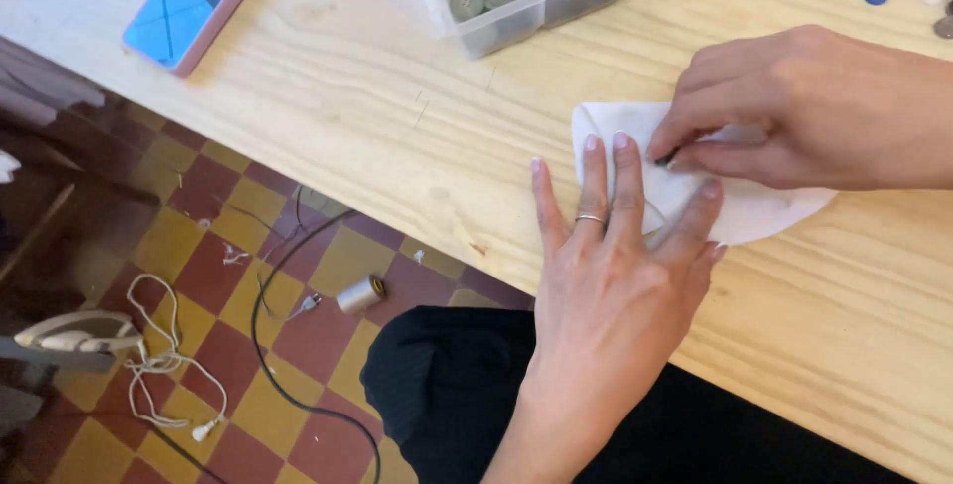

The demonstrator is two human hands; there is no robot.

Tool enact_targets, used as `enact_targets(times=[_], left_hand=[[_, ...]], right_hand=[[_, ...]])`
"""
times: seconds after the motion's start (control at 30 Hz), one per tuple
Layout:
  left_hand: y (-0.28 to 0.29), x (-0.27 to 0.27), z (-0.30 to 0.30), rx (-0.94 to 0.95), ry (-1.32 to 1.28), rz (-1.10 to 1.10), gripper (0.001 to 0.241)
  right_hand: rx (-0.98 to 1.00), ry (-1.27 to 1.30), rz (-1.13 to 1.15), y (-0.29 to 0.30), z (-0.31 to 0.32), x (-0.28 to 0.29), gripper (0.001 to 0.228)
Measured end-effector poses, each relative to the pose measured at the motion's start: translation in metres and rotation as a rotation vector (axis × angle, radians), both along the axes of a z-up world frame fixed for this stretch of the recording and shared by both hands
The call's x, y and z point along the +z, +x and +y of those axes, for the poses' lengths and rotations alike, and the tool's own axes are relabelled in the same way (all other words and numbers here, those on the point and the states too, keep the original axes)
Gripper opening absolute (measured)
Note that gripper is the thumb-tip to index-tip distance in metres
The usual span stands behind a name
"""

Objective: Cleaning individual buttons with a cloth and arranging them in a row on a wooden table.

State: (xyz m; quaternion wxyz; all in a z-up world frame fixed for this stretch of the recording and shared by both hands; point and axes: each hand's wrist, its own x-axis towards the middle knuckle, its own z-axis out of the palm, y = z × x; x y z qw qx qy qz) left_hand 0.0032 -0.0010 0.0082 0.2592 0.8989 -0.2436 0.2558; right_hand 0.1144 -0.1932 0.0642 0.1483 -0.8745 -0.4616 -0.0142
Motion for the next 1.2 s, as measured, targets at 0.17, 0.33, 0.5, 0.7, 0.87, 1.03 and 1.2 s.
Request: enact_targets(times=[0.17,0.33,0.5,0.7,0.87,1.03,1.2], left_hand=[[0.000,0.000,0.001,0.027,0.082,0.037,0.057],[-0.001,0.004,0.001,-0.008,0.036,0.008,0.044],[-0.002,0.003,0.002,0.008,0.025,0.014,0.044],[-0.001,0.000,-0.001,0.017,0.018,0.022,0.042],[-0.002,-0.001,0.000,0.011,-0.030,0.013,0.043],[-0.002,-0.001,-0.001,0.028,-0.010,0.010,0.042],[-0.003,0.000,0.001,0.027,-0.011,0.016,0.043]], right_hand=[[-0.194,0.210,0.059,-0.012,0.002,0.009,0.013],[-0.200,0.101,0.128,-0.001,-0.004,-0.008,0.010],[0.025,0.075,-0.077,0.014,-0.020,-0.028,0.023],[0.120,0.215,-0.185,-0.014,0.011,-0.025,0.014],[-0.068,0.345,-0.180,-0.018,0.000,-0.036,0.025],[0.001,0.306,-0.111,-0.024,0.011,-0.029,0.022],[-0.165,0.328,-0.046,-0.020,0.001,-0.025,0.008]])
